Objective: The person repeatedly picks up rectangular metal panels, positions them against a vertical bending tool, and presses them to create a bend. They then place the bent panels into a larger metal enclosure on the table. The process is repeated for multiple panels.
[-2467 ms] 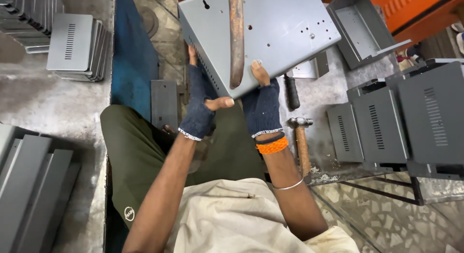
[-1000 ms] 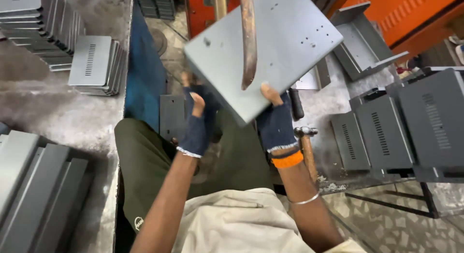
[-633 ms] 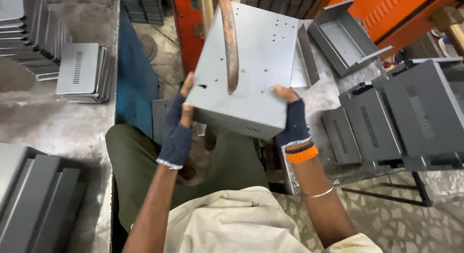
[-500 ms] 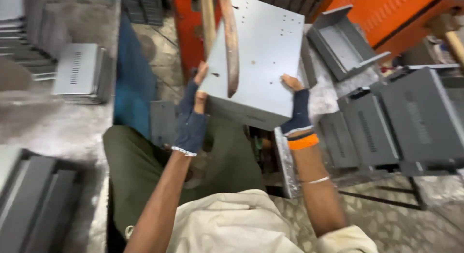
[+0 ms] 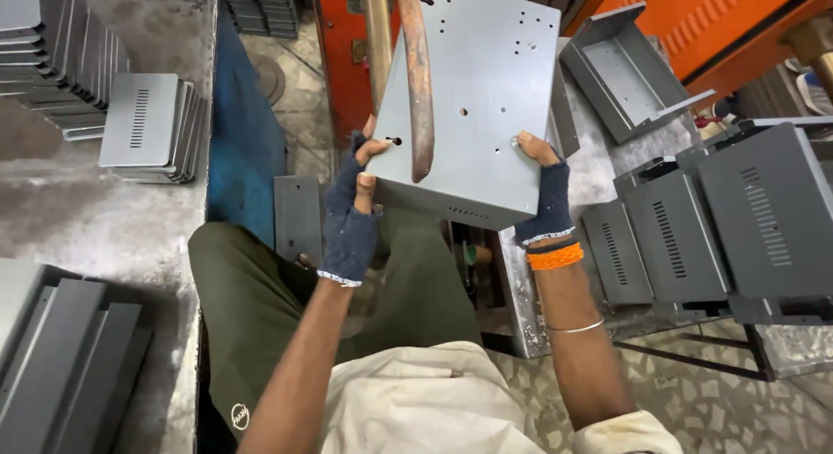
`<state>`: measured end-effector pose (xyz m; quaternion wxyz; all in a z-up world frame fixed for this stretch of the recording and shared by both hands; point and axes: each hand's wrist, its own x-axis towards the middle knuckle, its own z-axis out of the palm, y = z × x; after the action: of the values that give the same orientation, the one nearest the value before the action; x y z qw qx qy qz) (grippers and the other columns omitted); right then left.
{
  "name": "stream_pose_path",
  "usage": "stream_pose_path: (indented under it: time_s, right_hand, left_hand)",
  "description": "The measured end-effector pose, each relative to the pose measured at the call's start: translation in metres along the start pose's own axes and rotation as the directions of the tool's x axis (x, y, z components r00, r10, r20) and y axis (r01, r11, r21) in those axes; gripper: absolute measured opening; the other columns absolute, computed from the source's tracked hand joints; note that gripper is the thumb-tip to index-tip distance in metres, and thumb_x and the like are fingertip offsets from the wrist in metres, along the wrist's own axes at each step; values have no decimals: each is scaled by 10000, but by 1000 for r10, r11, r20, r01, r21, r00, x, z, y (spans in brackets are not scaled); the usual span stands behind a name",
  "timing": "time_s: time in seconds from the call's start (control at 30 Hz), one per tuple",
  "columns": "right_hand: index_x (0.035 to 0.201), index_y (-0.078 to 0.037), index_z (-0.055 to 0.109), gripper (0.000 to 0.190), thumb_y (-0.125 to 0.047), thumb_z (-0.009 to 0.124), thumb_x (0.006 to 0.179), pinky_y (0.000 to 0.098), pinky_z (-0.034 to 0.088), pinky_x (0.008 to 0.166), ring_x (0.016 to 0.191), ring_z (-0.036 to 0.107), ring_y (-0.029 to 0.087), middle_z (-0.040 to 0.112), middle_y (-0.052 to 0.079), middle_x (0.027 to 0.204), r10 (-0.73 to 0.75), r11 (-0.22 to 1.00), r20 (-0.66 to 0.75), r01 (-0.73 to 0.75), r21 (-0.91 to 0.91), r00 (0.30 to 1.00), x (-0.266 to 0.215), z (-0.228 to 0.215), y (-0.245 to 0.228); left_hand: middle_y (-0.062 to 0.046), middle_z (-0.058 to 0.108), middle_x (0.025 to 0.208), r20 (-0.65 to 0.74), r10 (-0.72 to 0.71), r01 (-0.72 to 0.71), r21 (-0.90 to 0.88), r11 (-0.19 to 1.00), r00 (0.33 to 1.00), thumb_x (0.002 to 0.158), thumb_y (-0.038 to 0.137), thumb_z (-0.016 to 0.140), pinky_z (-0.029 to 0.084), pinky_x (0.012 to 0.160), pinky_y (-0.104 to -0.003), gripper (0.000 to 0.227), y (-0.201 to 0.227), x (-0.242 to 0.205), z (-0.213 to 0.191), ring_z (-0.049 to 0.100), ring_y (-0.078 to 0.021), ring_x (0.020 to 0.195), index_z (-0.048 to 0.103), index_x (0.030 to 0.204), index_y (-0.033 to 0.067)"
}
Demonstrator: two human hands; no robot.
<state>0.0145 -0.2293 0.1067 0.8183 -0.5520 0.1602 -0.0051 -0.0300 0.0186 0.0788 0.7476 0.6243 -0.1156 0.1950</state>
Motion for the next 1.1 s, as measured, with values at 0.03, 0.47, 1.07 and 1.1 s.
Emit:
stream_pose_path:
  time_s: [0.03,0.47,1.07,1.1]
  right_hand:
    - [1195,14,585,300,-185,525,979,216,546,909,962,545,24,636,3,1039,29,1000,99,-28,-11,995,3,-6,0]
    - [1227,-62,577,216,-116,447,1064,302,535,990,1055,604,148,605,27,1110,9,993,374,-53,106,927,55,-63,32]
    - [1170,-121,724,279,-195,631,917,265,584,979,1034,721,90,749,17,1120,-17,997,131,26,-67,991,33,-31,15]
    - [1170,-121,724,279,-195,631,917,265,584,979,1034,721,90,749,17,1120,-31,997,131,40,-66,991,31,-26,8]
  left_hand:
    - [-145,576,1477,-32,5,-4,21,1000,999,1082,400,469,305,1239,-428,420,-1,-1,1,449,-284,1457,656,1328,115]
    - [-167,683,1326,-211,54,-42,62,997,976,1068,331,553,388,1175,-432,343,-25,-1,18,565,-277,1321,727,1240,91]
    - [-190,720,1242,-277,89,-87,19,996,957,1059,337,577,483,1087,-400,354,-18,-3,24,618,-264,1259,763,1144,48]
    - [-190,720,1242,-273,98,-99,12,995,957,1059,337,577,483,1087,-400,354,-8,1,30,618,-264,1259,763,1144,48]
